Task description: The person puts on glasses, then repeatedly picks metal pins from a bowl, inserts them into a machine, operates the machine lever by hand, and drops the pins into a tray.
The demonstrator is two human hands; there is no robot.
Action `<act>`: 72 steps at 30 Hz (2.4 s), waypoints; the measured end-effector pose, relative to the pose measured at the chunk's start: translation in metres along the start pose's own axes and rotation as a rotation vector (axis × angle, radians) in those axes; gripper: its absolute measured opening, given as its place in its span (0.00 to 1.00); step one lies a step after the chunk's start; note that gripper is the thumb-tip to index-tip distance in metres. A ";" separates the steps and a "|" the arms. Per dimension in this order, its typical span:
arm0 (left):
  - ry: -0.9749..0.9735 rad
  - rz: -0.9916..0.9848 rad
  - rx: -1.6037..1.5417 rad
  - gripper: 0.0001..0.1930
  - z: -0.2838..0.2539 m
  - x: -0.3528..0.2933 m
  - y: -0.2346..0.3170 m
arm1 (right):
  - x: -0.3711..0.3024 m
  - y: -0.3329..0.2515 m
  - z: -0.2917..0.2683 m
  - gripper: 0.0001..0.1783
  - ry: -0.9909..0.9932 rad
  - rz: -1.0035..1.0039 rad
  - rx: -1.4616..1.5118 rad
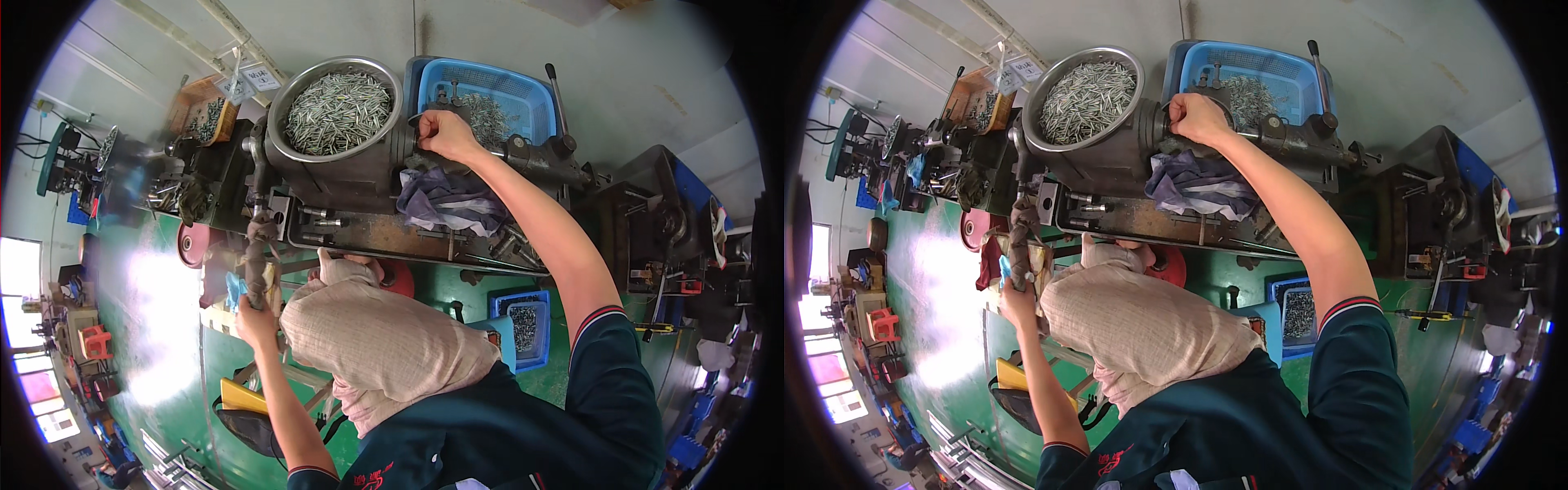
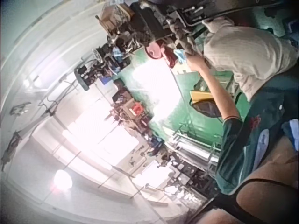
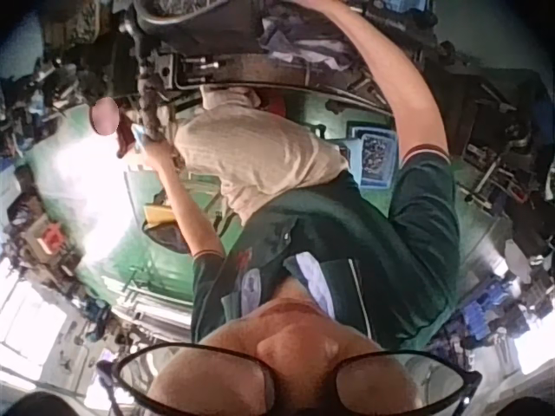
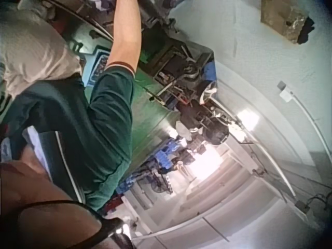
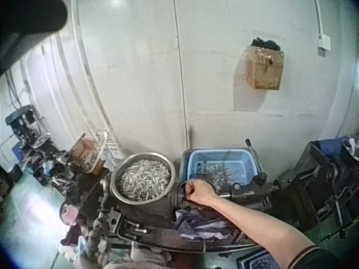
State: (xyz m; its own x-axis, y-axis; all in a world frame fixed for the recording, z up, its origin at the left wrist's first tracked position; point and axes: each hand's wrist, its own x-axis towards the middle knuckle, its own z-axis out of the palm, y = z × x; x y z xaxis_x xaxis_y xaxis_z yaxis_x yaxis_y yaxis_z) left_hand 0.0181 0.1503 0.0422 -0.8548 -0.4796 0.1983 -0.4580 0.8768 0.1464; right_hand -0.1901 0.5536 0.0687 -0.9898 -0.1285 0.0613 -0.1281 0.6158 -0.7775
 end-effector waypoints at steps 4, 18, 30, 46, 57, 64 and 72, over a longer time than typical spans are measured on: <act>-0.053 0.048 0.091 0.11 -0.003 0.039 -0.035 | 0.003 0.002 0.003 0.09 -0.014 -0.009 0.013; -0.009 0.170 0.003 0.10 0.011 0.066 -0.056 | 0.037 0.046 -0.131 0.10 0.044 0.215 -0.783; -0.021 0.165 0.005 0.15 0.017 0.081 -0.073 | -0.129 0.147 -0.233 0.27 0.498 0.376 -1.000; -0.075 0.140 0.037 0.15 0.013 0.081 -0.067 | -0.233 0.084 -0.202 0.29 0.428 0.372 -0.927; -0.052 0.166 0.038 0.15 0.015 0.079 -0.072 | -0.236 0.082 -0.195 0.29 0.452 0.377 -0.945; -0.052 0.186 0.031 0.15 0.016 0.080 -0.074 | -0.235 0.076 -0.191 0.29 0.474 0.378 -0.974; -0.052 0.173 0.001 0.14 0.013 0.079 -0.069 | -0.235 0.071 -0.188 0.30 0.479 0.402 -0.989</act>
State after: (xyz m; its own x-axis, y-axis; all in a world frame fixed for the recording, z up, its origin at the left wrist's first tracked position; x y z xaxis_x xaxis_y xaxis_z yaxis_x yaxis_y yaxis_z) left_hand -0.0214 0.0522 0.0349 -0.9325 -0.3187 0.1700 -0.3027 0.9463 0.1135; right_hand 0.0217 0.7737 0.1168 -0.8653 0.3896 0.3154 0.4162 0.9091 0.0188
